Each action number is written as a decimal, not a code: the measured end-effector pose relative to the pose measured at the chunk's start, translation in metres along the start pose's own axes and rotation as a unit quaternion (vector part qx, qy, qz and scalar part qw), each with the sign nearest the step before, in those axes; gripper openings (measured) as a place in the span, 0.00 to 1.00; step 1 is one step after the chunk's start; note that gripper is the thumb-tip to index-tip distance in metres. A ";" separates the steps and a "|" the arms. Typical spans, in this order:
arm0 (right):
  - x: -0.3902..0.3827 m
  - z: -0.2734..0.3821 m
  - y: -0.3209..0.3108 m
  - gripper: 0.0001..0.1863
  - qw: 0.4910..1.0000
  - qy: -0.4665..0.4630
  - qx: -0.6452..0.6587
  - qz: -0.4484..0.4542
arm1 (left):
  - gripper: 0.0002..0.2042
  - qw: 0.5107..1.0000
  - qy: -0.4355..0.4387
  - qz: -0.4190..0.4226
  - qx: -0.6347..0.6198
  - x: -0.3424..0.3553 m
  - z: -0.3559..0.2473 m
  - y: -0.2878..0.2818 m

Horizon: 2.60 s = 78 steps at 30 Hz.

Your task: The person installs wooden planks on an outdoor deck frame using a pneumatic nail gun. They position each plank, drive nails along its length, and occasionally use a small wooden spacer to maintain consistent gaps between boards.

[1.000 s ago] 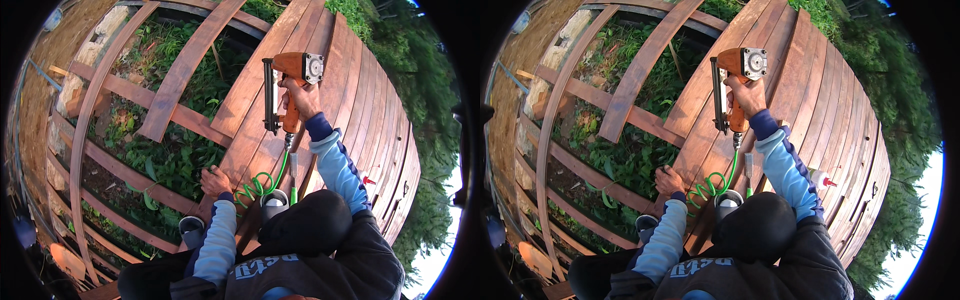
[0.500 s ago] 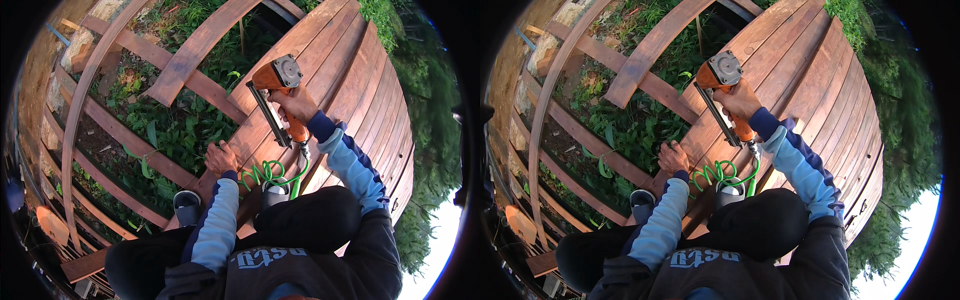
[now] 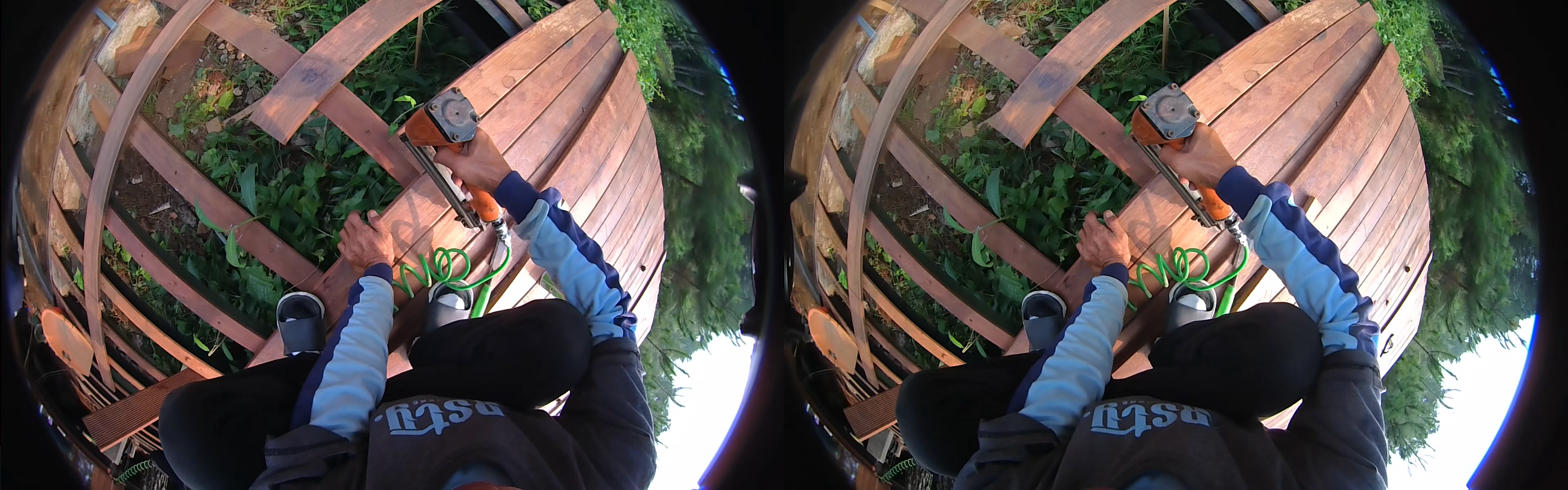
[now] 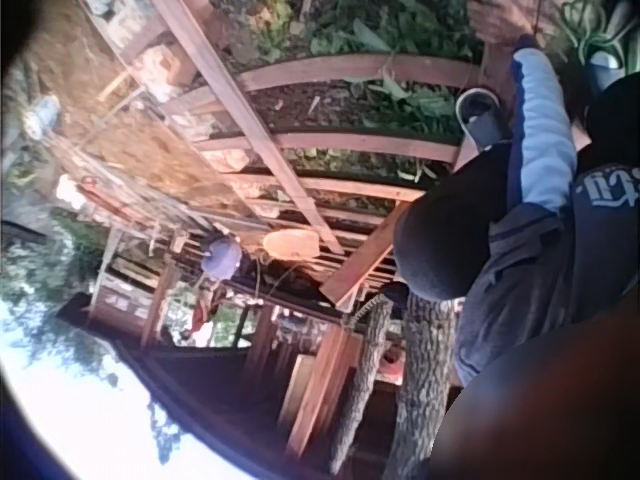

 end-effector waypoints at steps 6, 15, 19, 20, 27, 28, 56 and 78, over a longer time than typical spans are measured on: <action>0.000 -0.003 0.003 0.15 1.000 0.005 -0.005 -0.003 | 0.19 1.000 0.000 0.011 0.005 0.000 -0.001 0.000; 0.010 0.002 0.006 0.12 0.997 0.019 -0.075 0.013 | 0.19 1.000 0.007 0.010 -0.002 0.000 0.001 0.001; 0.012 0.005 0.002 0.13 0.996 0.061 -0.064 0.018 | 0.19 1.000 0.007 0.018 -0.007 -0.001 0.002 0.002; 0.010 0.006 0.000 0.13 0.997 0.061 -0.043 0.018 | 0.19 1.000 0.006 0.012 -0.005 0.000 0.002 0.001; -0.007 0.006 -0.011 0.12 0.999 0.021 0.013 -0.027 | 0.20 0.999 -0.011 0.028 -0.015 0.000 0.005 0.006; -0.008 0.005 -0.009 0.12 0.999 0.022 0.039 -0.029 | 0.20 0.999 -0.015 0.025 -0.016 0.000 0.005 0.006; 0.001 0.004 0.013 0.14 0.997 -0.010 -0.080 -0.004 | 0.19 1.000 -0.009 0.002 -0.012 -0.001 0.003 0.005; -0.039 -0.040 0.003 0.11 0.999 0.036 -0.025 -0.023 | 0.18 1.000 0.001 -0.005 -0.008 0.001 -0.001 -0.001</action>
Point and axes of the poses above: each hand's wrist, its own x-axis towards the middle knuckle, its own y-axis out of the palm, z = x × y, the point moved 4 cm from there along x, towards the middle knuckle, and after that the axes turned 4 degrees about y, right-handed, at the moved point
